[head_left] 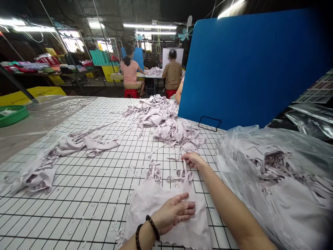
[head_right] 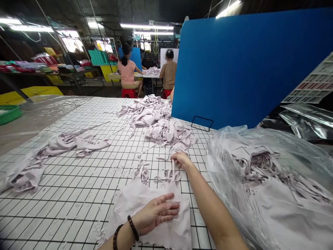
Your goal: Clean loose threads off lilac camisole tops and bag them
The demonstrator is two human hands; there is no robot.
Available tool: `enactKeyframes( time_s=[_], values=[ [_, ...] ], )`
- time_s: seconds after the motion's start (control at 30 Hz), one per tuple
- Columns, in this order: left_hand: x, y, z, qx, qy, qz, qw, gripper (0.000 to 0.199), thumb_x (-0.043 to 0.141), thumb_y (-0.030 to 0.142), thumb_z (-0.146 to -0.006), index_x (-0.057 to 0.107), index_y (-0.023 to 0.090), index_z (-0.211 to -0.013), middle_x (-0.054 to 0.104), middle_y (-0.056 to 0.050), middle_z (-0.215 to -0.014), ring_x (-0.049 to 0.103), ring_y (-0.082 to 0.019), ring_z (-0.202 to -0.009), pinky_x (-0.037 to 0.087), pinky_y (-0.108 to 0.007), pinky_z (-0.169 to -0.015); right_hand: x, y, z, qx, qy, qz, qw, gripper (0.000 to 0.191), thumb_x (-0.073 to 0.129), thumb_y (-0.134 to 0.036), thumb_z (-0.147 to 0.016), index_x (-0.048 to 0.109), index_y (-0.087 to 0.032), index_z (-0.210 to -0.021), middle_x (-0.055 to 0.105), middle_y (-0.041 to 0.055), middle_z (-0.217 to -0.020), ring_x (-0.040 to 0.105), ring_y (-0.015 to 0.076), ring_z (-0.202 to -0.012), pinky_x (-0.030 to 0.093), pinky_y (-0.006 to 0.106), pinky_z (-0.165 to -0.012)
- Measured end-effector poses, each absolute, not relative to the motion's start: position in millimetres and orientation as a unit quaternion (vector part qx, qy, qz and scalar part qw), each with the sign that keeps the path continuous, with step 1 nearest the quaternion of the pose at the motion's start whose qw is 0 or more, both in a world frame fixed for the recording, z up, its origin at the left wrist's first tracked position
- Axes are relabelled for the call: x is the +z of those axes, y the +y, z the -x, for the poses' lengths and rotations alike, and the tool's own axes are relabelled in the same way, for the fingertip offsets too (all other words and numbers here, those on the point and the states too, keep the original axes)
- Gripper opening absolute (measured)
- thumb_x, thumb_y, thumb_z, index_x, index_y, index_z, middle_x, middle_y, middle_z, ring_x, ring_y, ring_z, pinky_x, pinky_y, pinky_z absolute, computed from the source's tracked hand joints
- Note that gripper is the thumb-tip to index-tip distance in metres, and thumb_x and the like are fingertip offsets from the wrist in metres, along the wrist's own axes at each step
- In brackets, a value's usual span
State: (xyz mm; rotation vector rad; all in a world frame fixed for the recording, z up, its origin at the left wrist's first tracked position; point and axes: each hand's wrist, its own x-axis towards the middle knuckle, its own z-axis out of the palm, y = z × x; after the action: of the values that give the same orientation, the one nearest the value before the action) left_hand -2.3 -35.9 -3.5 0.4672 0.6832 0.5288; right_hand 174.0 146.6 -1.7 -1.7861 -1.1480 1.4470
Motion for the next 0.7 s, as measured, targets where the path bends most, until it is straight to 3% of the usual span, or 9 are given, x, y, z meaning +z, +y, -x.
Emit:
enactKeyframes(
  time_s=[0.1, 0.2, 0.27, 0.33, 0.4, 0.57, 0.7],
  values=[
    [-5, -34, 1, 0.25, 0.33, -0.205, 0.887, 0.062, 0.069, 0.034, -0.076, 0.044, 0.014, -0.13, 0.056, -0.019, -0.125, 0.061, -0.023, -0.106, 0.04, -0.037, -0.099, 6, 145, -186, 0.569, -0.424, 0.628, 0.32, 0.008, 0.06, -0.015, -0.067, 0.055, -0.015, -0.072, 0.053, -0.0018, -0.059, 0.03, 0.0033, -0.038, 0.018, 0.014, -0.032],
    [-8, -31, 1, 0.259, 0.321, -0.156, 0.898, 0.062, 0.06, 0.048, -0.08, 0.046, 0.011, -0.128, 0.057, -0.021, -0.123, 0.062, -0.024, -0.105, 0.04, -0.037, -0.098, 23, 125, -185, 0.556, -0.455, 0.595, 0.36, 0.012, 0.058, -0.019, -0.072, 0.06, -0.017, -0.084, 0.059, 0.0006, -0.071, 0.037, 0.005, -0.042, 0.028, 0.016, -0.033],
    [-7, -27, 3, 0.273, 0.298, -0.108, 0.908, 0.068, 0.051, 0.058, -0.081, 0.045, 0.01, -0.129, 0.056, -0.021, -0.124, 0.061, -0.026, -0.105, 0.041, -0.038, -0.097, 34, 100, -180, 0.487, -0.563, 0.556, 0.369, 0.016, 0.057, -0.021, -0.077, 0.066, -0.019, -0.089, 0.062, 0.0025, -0.078, 0.05, 0.0089, -0.052, 0.041, 0.019, -0.042],
    [-5, -24, 5, 0.301, 0.27, -0.069, 0.912, 0.071, 0.046, 0.063, -0.081, 0.043, 0.013, -0.131, 0.054, -0.019, -0.126, 0.06, -0.026, -0.107, 0.042, -0.038, -0.095, 43, 71, -175, 0.377, -0.712, 0.479, 0.347, 0.021, 0.054, -0.019, -0.08, 0.071, -0.023, -0.094, 0.064, 0.0038, -0.085, 0.06, 0.0143, -0.072, 0.051, 0.025, -0.063],
    [-2, -22, 6, 0.337, 0.253, -0.055, 0.905, 0.067, 0.045, 0.063, -0.082, 0.044, 0.017, -0.13, 0.055, -0.016, -0.125, 0.061, -0.025, -0.106, 0.044, -0.037, -0.092, 44, 45, -173, 0.313, -0.796, 0.411, 0.315, 0.027, 0.051, -0.016, -0.083, 0.07, -0.026, -0.1, 0.065, 0.0045, -0.09, 0.061, 0.0163, -0.082, 0.051, 0.029, -0.073],
    [1, -26, 3, 0.334, 0.283, -0.12, 0.891, 0.044, 0.054, 0.048, -0.085, 0.058, 0.012, -0.109, 0.063, -0.013, -0.108, 0.065, -0.018, -0.093, 0.048, -0.028, -0.083, 27, 12, -179, 0.292, -0.818, 0.387, 0.309, 0.033, 0.048, -0.014, -0.085, 0.068, -0.029, -0.107, 0.067, 0.0047, -0.093, 0.063, 0.017, -0.082, 0.053, 0.032, -0.073],
    [0, -30, 0, 0.321, 0.342, -0.236, 0.851, 0.039, 0.064, 0.043, -0.079, 0.057, 0.015, -0.105, 0.063, -0.004, -0.085, 0.064, -0.011, -0.064, 0.049, -0.023, -0.061, 21, 7, -183, 0.34, -0.768, 0.423, 0.339, 0.03, 0.051, -0.015, -0.084, 0.07, -0.028, -0.102, 0.069, 0.0033, -0.09, 0.065, 0.0172, -0.082, 0.054, 0.032, -0.074]
  ],
)
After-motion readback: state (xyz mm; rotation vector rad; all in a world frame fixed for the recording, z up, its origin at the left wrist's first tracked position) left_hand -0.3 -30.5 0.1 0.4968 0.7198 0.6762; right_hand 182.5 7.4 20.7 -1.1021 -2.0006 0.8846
